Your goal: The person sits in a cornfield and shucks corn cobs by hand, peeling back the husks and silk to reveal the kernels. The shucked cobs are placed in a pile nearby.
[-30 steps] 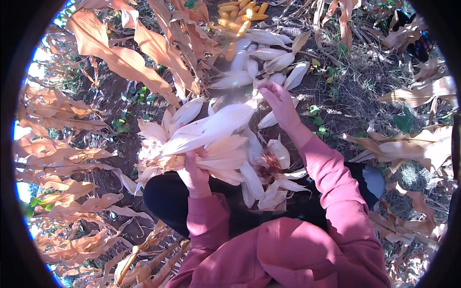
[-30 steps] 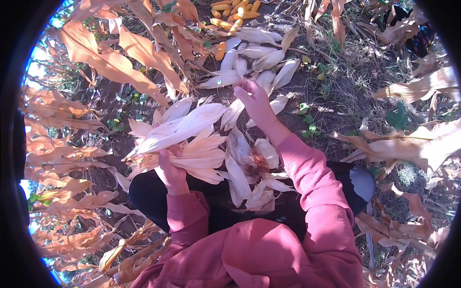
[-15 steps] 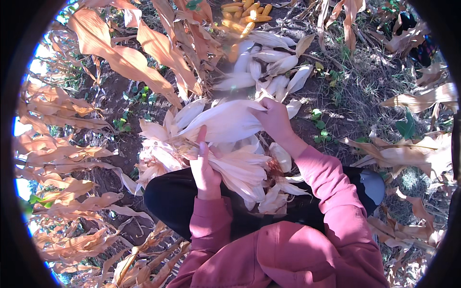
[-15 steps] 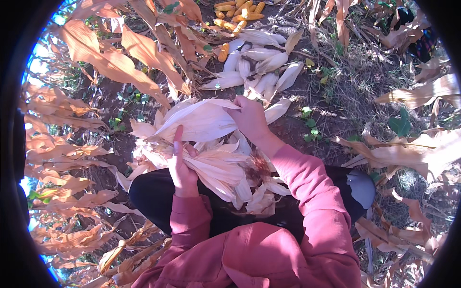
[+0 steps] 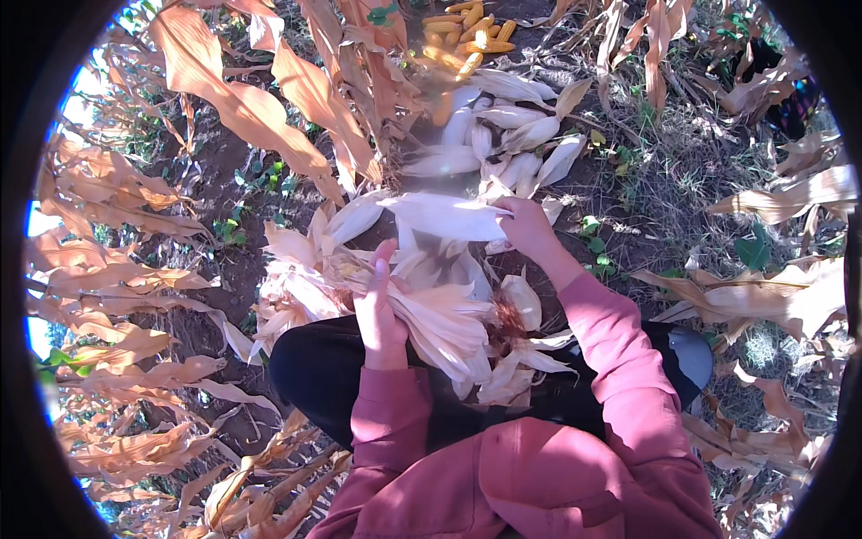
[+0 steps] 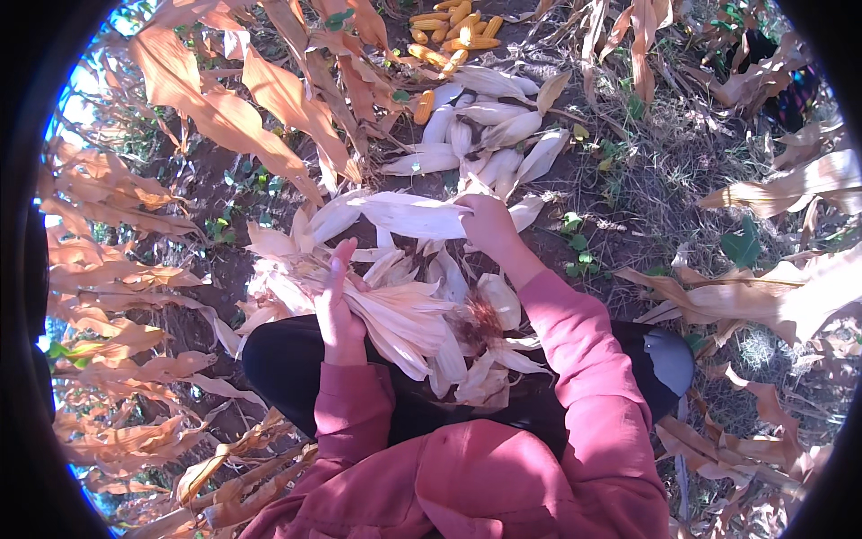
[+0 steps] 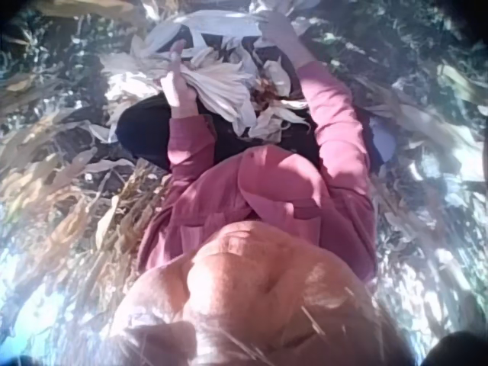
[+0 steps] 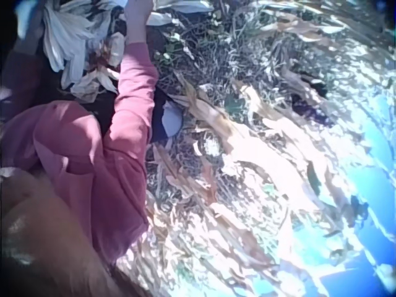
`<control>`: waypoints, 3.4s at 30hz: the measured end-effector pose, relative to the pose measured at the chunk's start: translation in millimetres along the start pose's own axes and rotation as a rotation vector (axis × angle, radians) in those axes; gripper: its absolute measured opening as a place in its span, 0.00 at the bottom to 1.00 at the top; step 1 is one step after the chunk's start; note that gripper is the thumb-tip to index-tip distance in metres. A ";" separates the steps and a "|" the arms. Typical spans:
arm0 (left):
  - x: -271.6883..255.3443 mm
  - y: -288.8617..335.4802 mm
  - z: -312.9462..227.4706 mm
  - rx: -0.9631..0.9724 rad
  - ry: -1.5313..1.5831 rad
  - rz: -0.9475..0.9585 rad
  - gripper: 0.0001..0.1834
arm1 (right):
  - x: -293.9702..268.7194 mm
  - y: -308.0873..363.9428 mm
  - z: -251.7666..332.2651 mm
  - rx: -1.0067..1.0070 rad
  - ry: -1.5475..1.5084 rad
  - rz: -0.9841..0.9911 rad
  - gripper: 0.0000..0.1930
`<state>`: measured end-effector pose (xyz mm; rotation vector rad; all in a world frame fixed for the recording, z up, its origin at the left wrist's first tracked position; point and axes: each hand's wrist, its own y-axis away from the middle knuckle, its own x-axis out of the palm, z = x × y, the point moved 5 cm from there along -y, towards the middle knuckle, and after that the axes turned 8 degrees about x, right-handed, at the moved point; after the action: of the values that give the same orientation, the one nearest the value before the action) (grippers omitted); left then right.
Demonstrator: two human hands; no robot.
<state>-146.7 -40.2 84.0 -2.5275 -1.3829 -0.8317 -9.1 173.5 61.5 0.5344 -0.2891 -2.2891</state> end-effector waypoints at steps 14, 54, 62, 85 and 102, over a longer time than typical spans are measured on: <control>1.0 -1.1 -20.8 0.142 0.249 0.110 0.27 | 46.7 24.8 -13.8 0.161 0.008 0.545 0.19; 7.4 17.6 1.1 0.100 -0.010 0.113 0.10 | 140.1 84.6 0.4 -0.318 -0.228 0.716 0.47; 1.4 12.2 -0.9 0.095 0.008 0.084 0.10 | 156.3 73.8 -9.0 -0.241 0.011 0.767 0.24; 14.5 8.3 0.7 0.119 -0.139 0.274 0.16 | 126.6 37.4 -15.1 -0.159 -0.144 0.990 0.28; 25.8 9.7 17.1 -0.089 -0.247 0.071 0.08 | -19.9 -94.8 -202.8 0.261 0.894 -0.507 0.09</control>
<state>-121.1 -20.4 84.7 -2.8089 -1.3383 -0.5971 37.1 244.1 -146.8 1.8478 0.0073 -2.2078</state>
